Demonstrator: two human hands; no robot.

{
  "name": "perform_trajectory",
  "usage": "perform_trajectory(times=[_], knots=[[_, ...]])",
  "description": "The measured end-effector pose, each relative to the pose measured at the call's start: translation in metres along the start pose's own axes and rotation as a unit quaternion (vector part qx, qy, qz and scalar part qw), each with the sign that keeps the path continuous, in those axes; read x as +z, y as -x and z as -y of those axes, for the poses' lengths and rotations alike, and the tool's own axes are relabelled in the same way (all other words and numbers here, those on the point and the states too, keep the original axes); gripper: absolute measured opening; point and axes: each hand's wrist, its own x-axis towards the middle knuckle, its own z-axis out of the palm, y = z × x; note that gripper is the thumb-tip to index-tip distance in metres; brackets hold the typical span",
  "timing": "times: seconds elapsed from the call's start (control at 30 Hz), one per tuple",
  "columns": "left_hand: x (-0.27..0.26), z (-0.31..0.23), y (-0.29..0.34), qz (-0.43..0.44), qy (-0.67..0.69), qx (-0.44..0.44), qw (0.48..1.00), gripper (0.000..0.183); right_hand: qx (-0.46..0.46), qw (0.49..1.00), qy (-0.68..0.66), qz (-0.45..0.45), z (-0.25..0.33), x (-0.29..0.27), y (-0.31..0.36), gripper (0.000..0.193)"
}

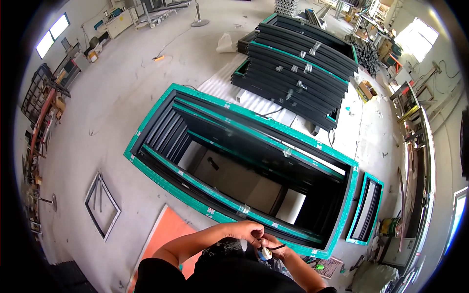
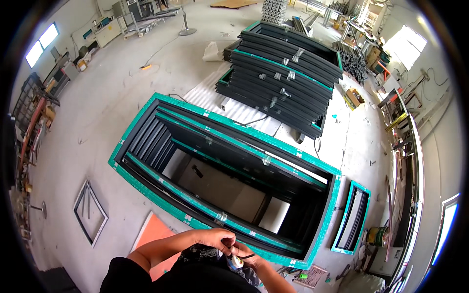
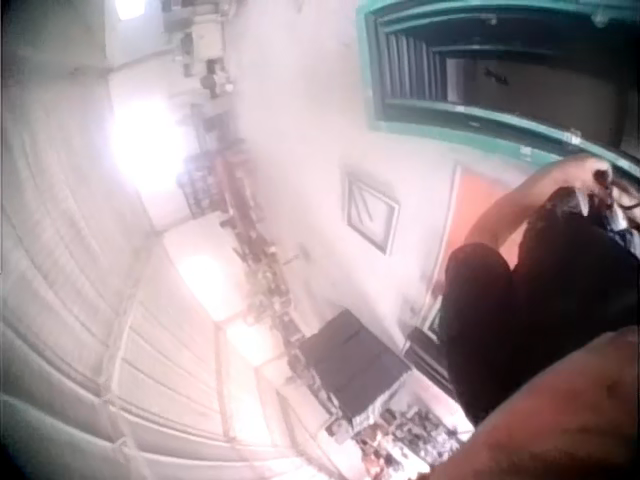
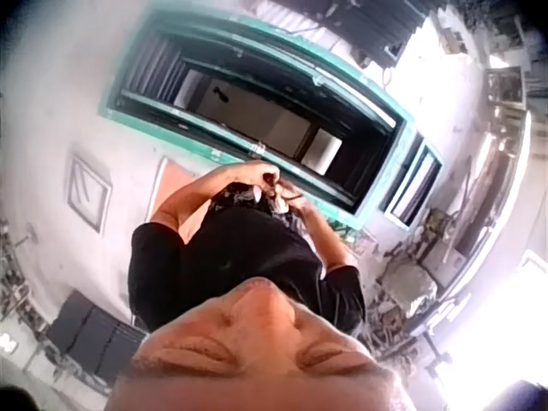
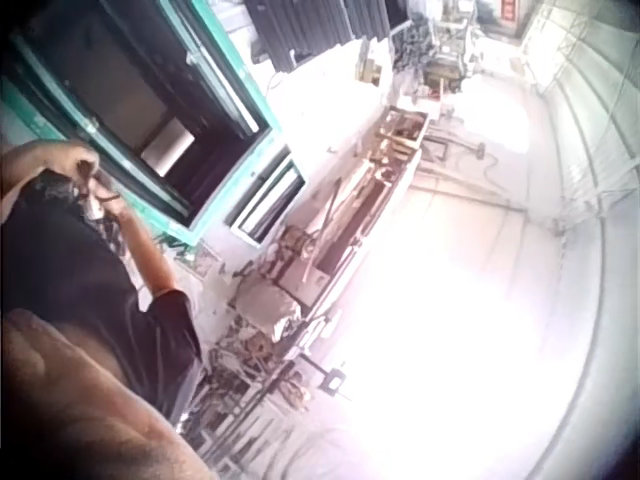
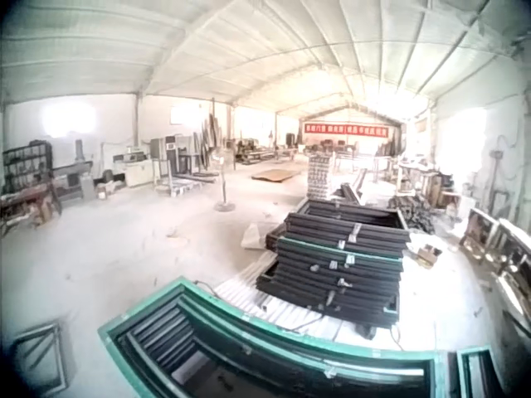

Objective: The person picks up a metal frame and a tape measure, then measures the length of the frame. The person then moves to a cutting machine, operates a digital interface, and uses the machine to cut a long metal strip into pieces before returning to the stack of frames.

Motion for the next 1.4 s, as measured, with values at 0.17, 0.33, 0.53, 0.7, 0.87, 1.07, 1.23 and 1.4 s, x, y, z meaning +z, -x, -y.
perform_trajectory(times=[0.17, 0.33, 0.53, 0.7, 0.87, 1.07, 1.23, 1.4], knots=[[0.001, -0.004, -0.008, -0.179, 0.115, 0.005, 0.977, 0.023, 0.074, 0.993, 0.093, -0.015, 0.011, -0.062, 0.060, 0.061], [-0.083, 0.005, 0.066, -0.442, 0.360, 0.072, 0.819, 0.011, 0.152, 0.949, 0.262, -0.082, -0.026, -0.239, 0.209, 0.029], [-0.072, 0.061, 0.142, -0.720, 0.442, 0.089, 0.528, 0.011, 0.278, 0.923, 0.218, -0.156, 0.001, -0.333, 0.349, 0.024], [0.077, 0.112, -0.075, -0.521, -0.181, -0.008, 0.834, 0.022, 0.256, 0.914, 0.292, -0.117, 0.010, -0.320, 0.304, 0.022], [0.237, 0.074, -0.236, -0.487, 0.510, 0.011, 0.709, 0.030, 0.214, 0.927, 0.297, -0.084, 0.002, -0.282, 0.247, 0.026], [0.143, 0.113, -0.166, -0.711, 0.346, -0.038, 0.611, 0.033, 0.174, 0.921, 0.294, -0.187, -0.052, -0.351, 0.294, 0.033], [0.056, 0.175, -0.008, -0.811, 0.294, -0.054, 0.502, 0.021, 0.195, 0.891, 0.372, -0.175, -0.081, -0.431, 0.392, 0.025], [0.047, 0.198, 0.009, -0.755, 0.401, -0.057, 0.516, 0.009, 0.121, 0.890, 0.386, -0.212, -0.121, -0.433, 0.405, 0.023]])
